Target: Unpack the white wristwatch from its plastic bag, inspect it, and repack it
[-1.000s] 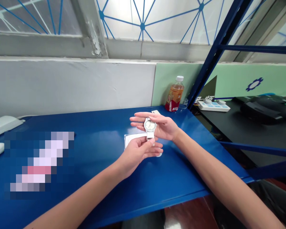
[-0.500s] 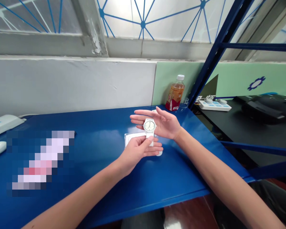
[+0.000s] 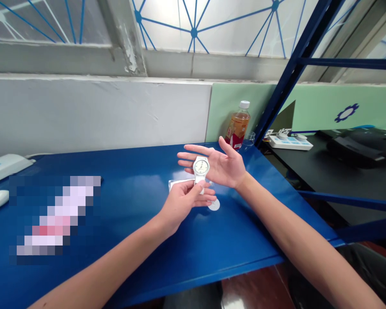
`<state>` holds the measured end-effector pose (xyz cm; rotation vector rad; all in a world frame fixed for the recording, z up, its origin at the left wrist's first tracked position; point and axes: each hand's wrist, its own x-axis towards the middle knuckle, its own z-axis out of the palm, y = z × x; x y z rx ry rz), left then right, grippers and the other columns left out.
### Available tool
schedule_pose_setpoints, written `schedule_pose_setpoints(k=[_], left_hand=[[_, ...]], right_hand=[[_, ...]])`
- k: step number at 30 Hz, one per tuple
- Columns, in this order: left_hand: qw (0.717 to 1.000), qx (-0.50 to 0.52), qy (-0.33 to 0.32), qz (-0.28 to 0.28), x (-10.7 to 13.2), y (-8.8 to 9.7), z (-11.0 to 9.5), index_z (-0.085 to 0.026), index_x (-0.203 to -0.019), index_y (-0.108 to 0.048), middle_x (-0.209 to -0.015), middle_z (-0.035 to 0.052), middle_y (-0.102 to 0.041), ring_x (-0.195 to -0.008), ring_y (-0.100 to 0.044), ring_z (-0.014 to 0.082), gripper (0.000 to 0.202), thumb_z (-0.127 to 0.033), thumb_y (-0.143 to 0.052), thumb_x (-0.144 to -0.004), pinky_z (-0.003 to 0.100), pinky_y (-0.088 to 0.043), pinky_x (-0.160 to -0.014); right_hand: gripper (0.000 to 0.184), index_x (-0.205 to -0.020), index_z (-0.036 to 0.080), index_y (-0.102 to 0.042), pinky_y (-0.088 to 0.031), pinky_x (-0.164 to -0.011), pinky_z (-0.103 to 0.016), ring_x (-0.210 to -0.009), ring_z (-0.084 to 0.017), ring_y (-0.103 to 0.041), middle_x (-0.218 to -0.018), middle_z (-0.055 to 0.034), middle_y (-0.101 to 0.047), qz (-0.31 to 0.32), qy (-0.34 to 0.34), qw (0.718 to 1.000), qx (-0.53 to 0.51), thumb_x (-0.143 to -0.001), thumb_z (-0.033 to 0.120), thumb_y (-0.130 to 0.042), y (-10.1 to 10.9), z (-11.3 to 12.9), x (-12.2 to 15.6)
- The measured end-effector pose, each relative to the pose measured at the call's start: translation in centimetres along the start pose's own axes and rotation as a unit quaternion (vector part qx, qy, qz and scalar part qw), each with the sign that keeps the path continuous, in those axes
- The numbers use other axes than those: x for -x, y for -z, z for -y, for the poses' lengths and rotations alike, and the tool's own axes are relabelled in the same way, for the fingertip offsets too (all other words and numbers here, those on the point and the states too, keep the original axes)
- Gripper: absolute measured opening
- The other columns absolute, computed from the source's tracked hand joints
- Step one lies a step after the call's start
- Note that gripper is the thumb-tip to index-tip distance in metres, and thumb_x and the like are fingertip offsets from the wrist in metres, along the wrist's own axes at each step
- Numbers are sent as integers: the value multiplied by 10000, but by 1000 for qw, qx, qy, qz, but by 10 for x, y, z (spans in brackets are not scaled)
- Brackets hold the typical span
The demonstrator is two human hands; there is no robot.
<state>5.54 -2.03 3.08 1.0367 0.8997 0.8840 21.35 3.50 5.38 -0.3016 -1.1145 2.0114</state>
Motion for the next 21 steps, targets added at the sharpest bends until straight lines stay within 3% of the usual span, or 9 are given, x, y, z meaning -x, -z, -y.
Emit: schedule_pose_setpoints(k=[4, 11, 18, 21], left_hand=[[1000, 16, -2, -15, -1, 2, -2, -80, -932, -685, -868, 160, -760, -795, -751, 265, 335, -403, -723, -853, 393, -580, -802], [998, 42, 27, 31, -2, 6, -1, -94, -972, -675, -917, 157, -752, -824, -741, 253, 285, -365, -690, -885, 380, -568, -816], [988, 98, 52, 106, 0, 7, -2, -104, -998, -666, -739, 30, -638, -610, -640, 131, 293, -381, -656, -904, 261, -530, -607], [992, 69, 19, 100, 0, 7, -4, -93, -989, -666, -724, 32, -640, -620, -648, 140, 325, -408, -623, -921, 277, -542, -634]], right_hand=[[674, -1245, 122, -597, -342, -1120, -454, -1273, -273, -543, -1365, -154, -588, 3, -3, 1000, -3, -918, 632, -304, 3, 0, 0], [706, -1185, 86, -635, -324, -1138, -444, -1326, -286, -497, -1364, -183, -583, 6, -10, 1000, 10, -899, 657, -335, 2, 0, 1], [694, -1179, 97, -641, -324, -1138, -430, -1309, -274, -516, -1358, -170, -593, 13, -7, 1000, 12, -905, 650, -324, 2, -2, 0], [660, -1200, 89, -629, -333, -1132, -429, -1292, -275, -532, -1362, -170, -591, 11, 3, 1000, 4, -921, 607, -332, 3, -3, 0]])
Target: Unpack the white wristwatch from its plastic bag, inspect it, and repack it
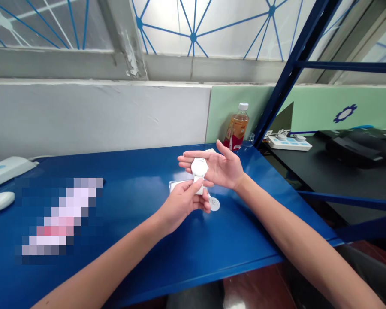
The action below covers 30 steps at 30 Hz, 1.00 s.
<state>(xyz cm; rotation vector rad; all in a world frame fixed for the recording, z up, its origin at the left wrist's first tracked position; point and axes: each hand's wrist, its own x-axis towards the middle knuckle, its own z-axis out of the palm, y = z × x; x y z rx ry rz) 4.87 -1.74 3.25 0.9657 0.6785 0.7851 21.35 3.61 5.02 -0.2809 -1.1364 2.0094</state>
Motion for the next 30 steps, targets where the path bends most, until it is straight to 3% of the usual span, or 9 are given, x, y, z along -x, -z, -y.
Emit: schedule_pose_setpoints(k=[6, 11, 13, 15, 18, 20, 26, 30], left_hand=[[983, -77, -125, -108, -2, 2, -7, -90, -1020, -622, -968, 154, -737, -924, -722, 276, 320, -392, -621, -916, 402, -550, -870], [943, -188, -198, -189, -6, 13, -8, -104, -1113, -597, -1086, 162, -718, -1021, -697, 273, 343, -401, -556, -947, 389, -532, -912], [897, -309, -234, -213, -8, 21, -7, -127, -1144, -607, -1110, 141, -715, -1033, -687, 257, 329, -390, -526, -962, 370, -526, -903], [823, -445, -270, -226, -8, 27, -6, -159, -1155, -621, -1065, 105, -726, -950, -696, 245, 317, -381, -472, -984, 367, -538, -834], [728, -574, -314, -205, -7, 32, -3, -167, -1232, -582, -1125, 102, -700, -977, -673, 249, 330, -310, -387, -1008, 381, -534, -831], [684, -625, -327, -188, -7, 33, -1, -142, -1259, -562, -1197, 124, -672, -1066, -645, 267, 342, -257, -367, -1003, 406, -520, -887], [572, -715, -365, -164, -9, 33, 5, -62, -1252, -581, -1198, 175, -673, -1122, -621, 319, 356, -178, -400, -967, 461, -503, -949], [542, -722, -397, -168, -9, 33, 5, -63, -1259, -577, -1174, 172, -682, -1083, -640, 310, 352, -144, -408, -961, 455, -523, -919]], right_hand=[[502, -1209, 168, -629, -389, -1092, -430, -1258, -242, -563, -1327, -116, -630, -63, 72, 995, 25, -944, 501, -365, 0, 5, 1], [381, -1170, 192, -653, -396, -1091, -399, -1228, -218, -585, -1268, -87, -669, -106, 121, 984, 74, -926, 417, -468, 7, 6, 10], [347, -1141, 200, -668, -468, -1007, -366, -1136, -208, -637, -1219, -77, -692, -142, 140, 972, 126, -912, 415, -521, 12, 2, 14], [318, -1075, 194, -694, -535, -820, -297, -911, -168, -693, -1046, -64, -741, -193, 165, 944, 213, -897, 430, -576, 17, -2, 18], [360, -1028, 173, -706, -481, -553, -239, -557, -103, -601, -718, -18, -705, -220, 171, 899, 338, -906, 484, -570, 19, -8, 21], [407, -1043, 173, -704, -442, -493, -237, -483, -90, -545, -646, 3, -662, -213, 167, 887, 374, -914, 522, -538, 17, -9, 23], [285, -859, 166, -744, -480, -502, -240, -535, -110, -592, -645, -7, -649, -225, 156, 860, 431, -813, 444, -703, 6, -8, 27], [254, -866, 156, -747, -517, -524, -249, -545, -104, -575, -683, -19, -666, -220, 129, 862, 438, -779, 395, -745, 7, -9, 28]])
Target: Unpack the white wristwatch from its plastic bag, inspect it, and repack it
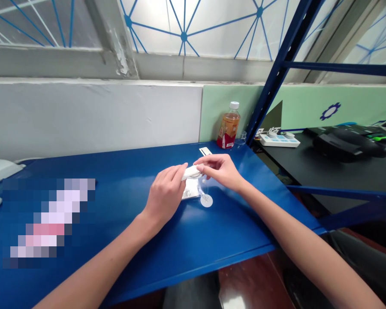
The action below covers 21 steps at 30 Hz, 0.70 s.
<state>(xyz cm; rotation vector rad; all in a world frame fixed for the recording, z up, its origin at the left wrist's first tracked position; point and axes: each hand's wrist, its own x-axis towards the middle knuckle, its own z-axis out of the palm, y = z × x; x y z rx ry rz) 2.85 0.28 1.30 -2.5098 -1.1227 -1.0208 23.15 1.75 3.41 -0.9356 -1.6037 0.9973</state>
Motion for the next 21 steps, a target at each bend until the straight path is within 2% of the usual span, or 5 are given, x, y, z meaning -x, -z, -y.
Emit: schedule_pose_setpoints(k=[5, 13, 16, 19, 21], left_hand=[[1000, 10, -16, -10, -1, 1, 0, -84, -1257, -570, -1190, 166, -670, -1092, -636, 290, 342, -118, -413, -955, 434, -527, -920], [999, -1, -36, 1, 4, -4, 3, -103, -1271, -556, -1180, 161, -661, -1113, -612, 293, 340, -126, -404, -968, 446, -495, -959], [998, 28, -21, 50, 3, -3, 4, -86, -1356, -478, -1276, 191, -606, -1219, -546, 309, 397, -186, -416, -977, 474, -453, -1016], [988, 59, 10, 142, -1, 2, 7, -82, -1476, -307, -1423, 216, -492, -1311, -470, 329, 626, -333, -518, -943, 484, -425, -1046], [976, 49, 29, 211, -5, 6, 8, -42, -1496, -251, -1443, 251, -464, -1323, -459, 360, 773, -431, -567, -907, 490, -419, -1045]], right_hand=[[256, -910, 152, -730, -536, -560, -248, -536, -93, -572, -643, 9, -631, 24, -36, 999, -22, -755, 353, -758, 4, -2, -2], [255, -921, 161, -677, -527, -538, -227, -549, -92, -618, -738, 6, -635, 51, -74, 996, -30, -757, 344, -749, 1, 0, -1], [217, -930, 164, -676, -539, -581, -246, -598, -108, -649, -815, -15, -654, 70, -74, 995, -22, -768, 300, -725, 4, -4, -2], [183, -911, 164, -681, -550, -604, -269, -620, -116, -642, -850, -29, -663, 64, -74, 995, -8, -773, 283, -699, 11, -8, -5], [170, -893, 164, -677, -548, -616, -277, -642, -123, -632, -856, -35, -665, 45, -72, 996, 1, -771, 282, -687, 14, -9, -8]])
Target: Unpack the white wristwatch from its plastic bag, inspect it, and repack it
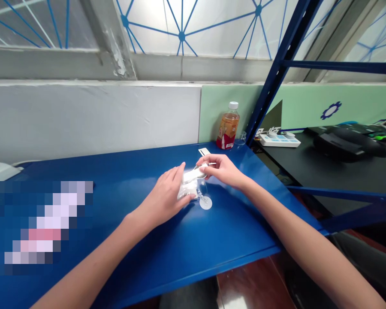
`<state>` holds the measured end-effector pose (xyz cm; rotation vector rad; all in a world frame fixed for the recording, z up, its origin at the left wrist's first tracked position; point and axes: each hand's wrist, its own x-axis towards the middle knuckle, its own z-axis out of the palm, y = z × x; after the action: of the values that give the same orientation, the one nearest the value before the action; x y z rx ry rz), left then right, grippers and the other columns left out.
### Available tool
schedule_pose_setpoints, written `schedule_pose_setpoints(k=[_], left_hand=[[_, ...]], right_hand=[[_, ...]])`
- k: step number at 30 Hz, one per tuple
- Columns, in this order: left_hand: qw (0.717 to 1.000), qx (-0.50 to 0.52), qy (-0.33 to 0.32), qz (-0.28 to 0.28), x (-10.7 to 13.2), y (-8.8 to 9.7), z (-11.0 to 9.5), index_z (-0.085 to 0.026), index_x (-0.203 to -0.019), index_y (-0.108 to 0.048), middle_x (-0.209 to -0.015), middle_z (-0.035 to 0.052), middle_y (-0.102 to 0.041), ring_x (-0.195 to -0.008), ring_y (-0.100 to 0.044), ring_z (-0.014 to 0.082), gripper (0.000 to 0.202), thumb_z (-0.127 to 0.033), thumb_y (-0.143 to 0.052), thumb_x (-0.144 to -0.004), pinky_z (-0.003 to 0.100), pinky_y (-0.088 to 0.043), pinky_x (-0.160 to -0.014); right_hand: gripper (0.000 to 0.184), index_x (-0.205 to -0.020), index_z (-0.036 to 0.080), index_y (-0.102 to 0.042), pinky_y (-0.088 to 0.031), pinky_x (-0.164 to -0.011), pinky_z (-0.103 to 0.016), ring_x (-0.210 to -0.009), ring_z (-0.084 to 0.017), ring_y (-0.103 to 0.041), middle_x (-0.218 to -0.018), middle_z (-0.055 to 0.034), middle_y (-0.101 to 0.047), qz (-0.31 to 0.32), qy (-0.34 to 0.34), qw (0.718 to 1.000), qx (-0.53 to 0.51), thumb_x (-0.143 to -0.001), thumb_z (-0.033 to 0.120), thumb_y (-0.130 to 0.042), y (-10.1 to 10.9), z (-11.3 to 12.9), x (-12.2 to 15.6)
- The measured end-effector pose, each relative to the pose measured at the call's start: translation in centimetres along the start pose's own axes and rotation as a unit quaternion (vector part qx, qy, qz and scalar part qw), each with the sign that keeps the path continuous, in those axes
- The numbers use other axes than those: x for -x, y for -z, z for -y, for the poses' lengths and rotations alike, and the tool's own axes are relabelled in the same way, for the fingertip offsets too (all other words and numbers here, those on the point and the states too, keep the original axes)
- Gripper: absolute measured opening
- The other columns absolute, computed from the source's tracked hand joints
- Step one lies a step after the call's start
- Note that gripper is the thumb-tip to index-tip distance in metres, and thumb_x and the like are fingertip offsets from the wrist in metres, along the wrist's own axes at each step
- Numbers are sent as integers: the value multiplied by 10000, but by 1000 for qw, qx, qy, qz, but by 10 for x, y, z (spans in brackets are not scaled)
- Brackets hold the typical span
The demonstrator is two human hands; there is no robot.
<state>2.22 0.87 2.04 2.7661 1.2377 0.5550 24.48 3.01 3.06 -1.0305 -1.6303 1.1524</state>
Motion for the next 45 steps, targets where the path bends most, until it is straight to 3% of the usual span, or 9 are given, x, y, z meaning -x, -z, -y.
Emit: schedule_pose_setpoints(k=[5, 9, 16, 21, 27, 31, 37, 39, 45], left_hand=[[995, -59, 44, 71, 4, 6, 2, -13, -1487, -284, -1397, 274, -513, -1278, -502, 410, 873, -566, -568, -873, 511, -415, -1024], [998, -32, -7, 56, 12, -1, 8, -123, -1469, -363, -1439, 191, -506, -1326, -474, 346, 685, -528, -507, -936, 505, -345, -1100], [999, 48, -7, 16, 19, -4, 14, -162, -1438, -412, -1368, 166, -552, -1258, -528, 307, 552, -453, -490, -975, 458, -470, -1001], [998, 59, -16, -23, 21, -1, 16, -178, -1419, -433, -1325, 156, -549, -1220, -532, 304, 493, -410, -475, -987, 472, -479, -991], [998, 39, -19, -39, 21, -2, 16, -163, -1376, -469, -1283, 153, -555, -1201, -525, 316, 465, -400, -491, -977, 477, -490, -974], [999, 38, -10, -27, 20, -6, 19, -171, -1347, -492, -1284, 147, -557, -1191, -531, 310, 441, -397, -509, -969, 474, -487, -974], [999, 48, 4, -18, 21, -7, 20, -190, -1312, -523, -1290, 141, -560, -1187, -542, 308, 419, -416, -530, -959, 473, -488, -970], [999, 51, 5, -17, 21, -6, 20, -183, -1302, -534, -1286, 146, -566, -1187, -544, 311, 416, -416, -528, -958, 474, -491, -967], [998, 63, 2, -27, 21, -7, 18, -199, -1303, -539, -1282, 137, -569, -1191, -540, 308, 408, -419, -522, -960, 478, -489, -972]], right_hand=[[157, -885, 151, -673, -515, -616, -284, -624, -126, -592, -767, -25, -636, -10, -4, 999, 43, -794, 270, -628, 3, -1, -2], [166, -871, 152, -688, -449, -585, -257, -603, -115, -536, -725, -15, -622, -13, 8, 991, 133, -808, 259, -580, 6, -3, -1], [155, -782, 166, -678, -368, -559, -248, -589, -115, -487, -694, -1, -635, -57, 10, 958, 282, -747, 185, -529, 18, 0, 1], [148, -759, 165, -679, -371, -545, -248, -582, -121, -515, -672, -6, -635, -50, -19, 961, 273, -740, 195, -535, 17, 0, 0], [124, -811, 168, -672, -404, -549, -245, -594, -132, -581, -664, -13, -651, -20, -38, 973, 226, -781, 260, -595, -3, -6, 4], [116, -799, 191, -664, -395, -582, -259, -668, -154, -624, -748, -29, -711, -28, 7, 940, 339, -804, 305, -645, -9, -4, 10], [196, -837, 210, -696, -337, -550, -290, -671, -196, -643, -748, -45, -739, -63, -2, 889, 453, -896, 341, -562, -5, 7, 12], [224, -797, 204, -707, -344, -541, -298, -636, -198, -635, -715, -50, -732, -66, -13, 894, 444, -899, 317, -542, -4, 10, 13], [184, -895, 169, -710, -465, -579, -287, -600, -169, -669, -767, -58, -743, 7, -36, 963, 267, -886, 266, -553, -8, 13, 14]])
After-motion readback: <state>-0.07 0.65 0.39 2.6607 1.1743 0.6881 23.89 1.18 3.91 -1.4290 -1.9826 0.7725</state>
